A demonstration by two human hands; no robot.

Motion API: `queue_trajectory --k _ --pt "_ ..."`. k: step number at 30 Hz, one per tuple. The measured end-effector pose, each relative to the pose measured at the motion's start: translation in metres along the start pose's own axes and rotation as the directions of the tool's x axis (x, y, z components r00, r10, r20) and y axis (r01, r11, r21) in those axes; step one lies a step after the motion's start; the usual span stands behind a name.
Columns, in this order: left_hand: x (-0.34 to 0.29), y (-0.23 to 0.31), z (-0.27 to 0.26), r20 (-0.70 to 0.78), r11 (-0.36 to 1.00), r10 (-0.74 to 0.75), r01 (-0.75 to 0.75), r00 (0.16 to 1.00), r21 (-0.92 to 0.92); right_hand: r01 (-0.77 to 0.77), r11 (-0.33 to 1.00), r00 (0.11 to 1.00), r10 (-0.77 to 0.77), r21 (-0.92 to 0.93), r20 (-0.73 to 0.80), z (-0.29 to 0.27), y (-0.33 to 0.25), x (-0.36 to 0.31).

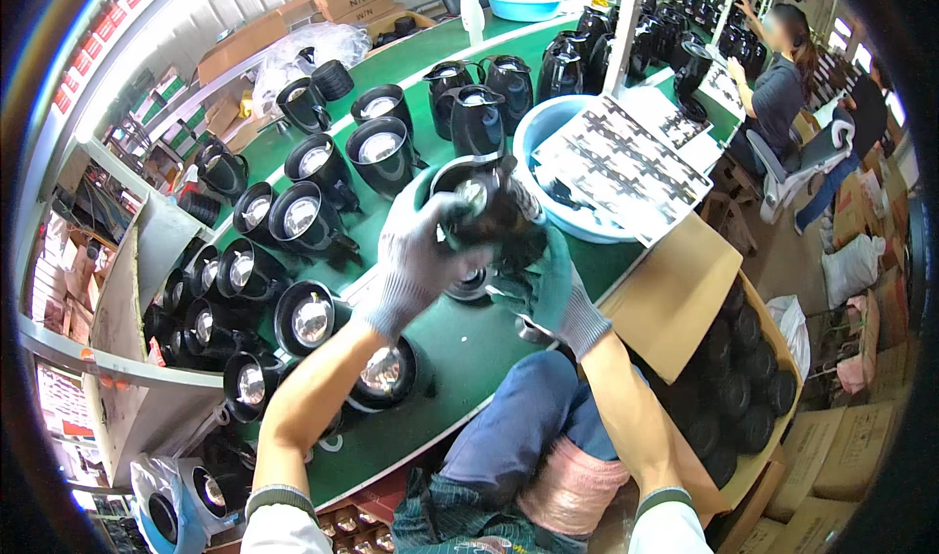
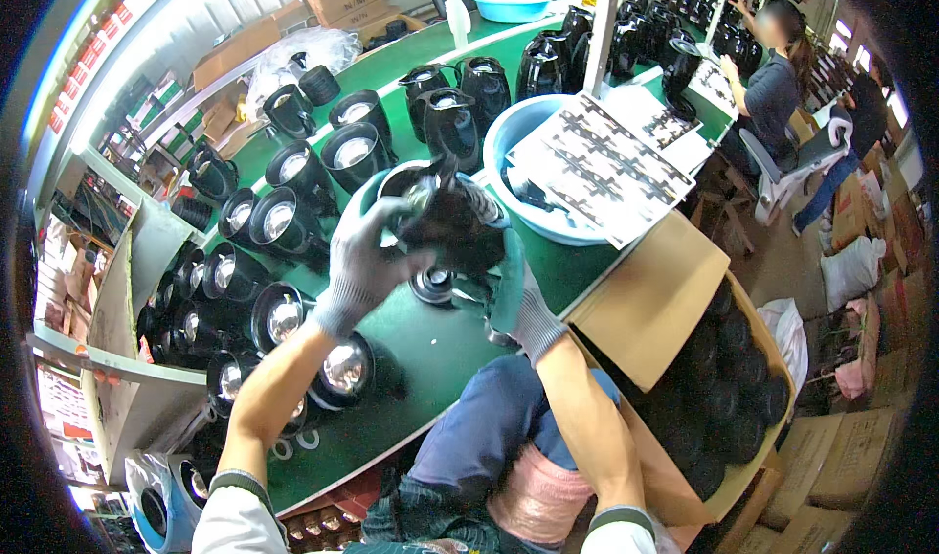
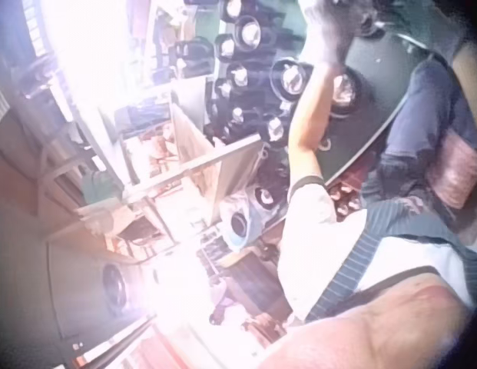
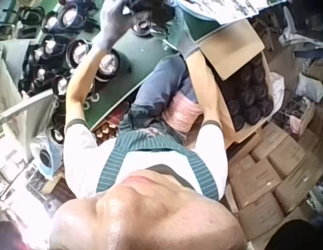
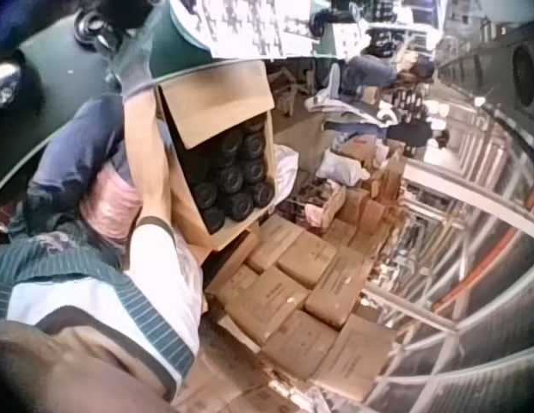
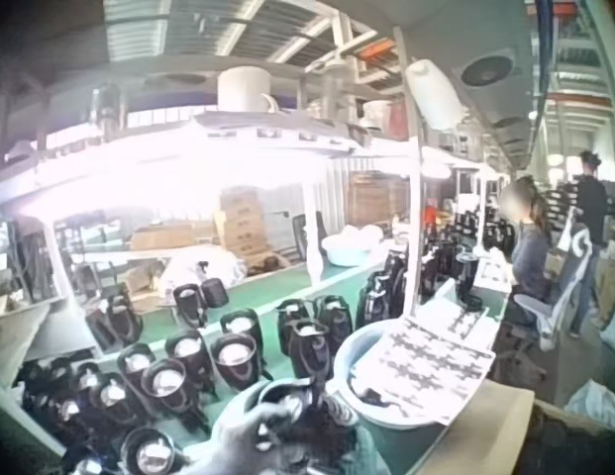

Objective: The person assembles black kettles at a workstation. They pick up kettle bodies, insert metal rods into the base, and attach lids. The person handles the kettles one at a time, placing completed units on the table.

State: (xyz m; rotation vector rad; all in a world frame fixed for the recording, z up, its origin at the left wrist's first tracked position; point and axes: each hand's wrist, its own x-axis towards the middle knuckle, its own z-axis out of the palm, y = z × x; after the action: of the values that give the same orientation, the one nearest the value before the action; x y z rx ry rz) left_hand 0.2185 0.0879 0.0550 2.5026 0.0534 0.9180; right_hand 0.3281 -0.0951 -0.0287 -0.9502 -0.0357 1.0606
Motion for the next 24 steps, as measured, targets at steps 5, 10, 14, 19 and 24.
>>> queue_trajectory --k 5,10,14,19,24 --pt "0.083 -0.087 0.06 0.144 0.908 -0.322 0.262 0.936 0.328 -0.146 0.972 0.988 0.153 0.186 -0.024 -0.017 0.008 0.101" --pt "0.105 -0.163 0.09 0.188 0.871 -0.398 0.305 0.898 0.386 -0.229 0.917 0.962 0.265 0.327 -0.071 -0.003 0.008 0.19" --pt "0.112 -0.179 0.097 0.29 0.886 -0.357 0.223 0.888 0.408 -0.091 0.922 0.995 0.103 0.377 -0.01 0.014 0.0 0.235" --pt "0.135 -0.194 0.106 0.271 0.88 -0.252 0.104 0.929 0.463 -0.06 0.958 0.972 0.121 0.282 -0.203 0.035 -0.022 0.27" --pt "0.146 -0.208 0.095 0.188 0.898 0.017 -0.097 0.982 0.429 -0.04 0.939 0.971 0.117 0.34 -0.207 0.026 -0.032 0.301"
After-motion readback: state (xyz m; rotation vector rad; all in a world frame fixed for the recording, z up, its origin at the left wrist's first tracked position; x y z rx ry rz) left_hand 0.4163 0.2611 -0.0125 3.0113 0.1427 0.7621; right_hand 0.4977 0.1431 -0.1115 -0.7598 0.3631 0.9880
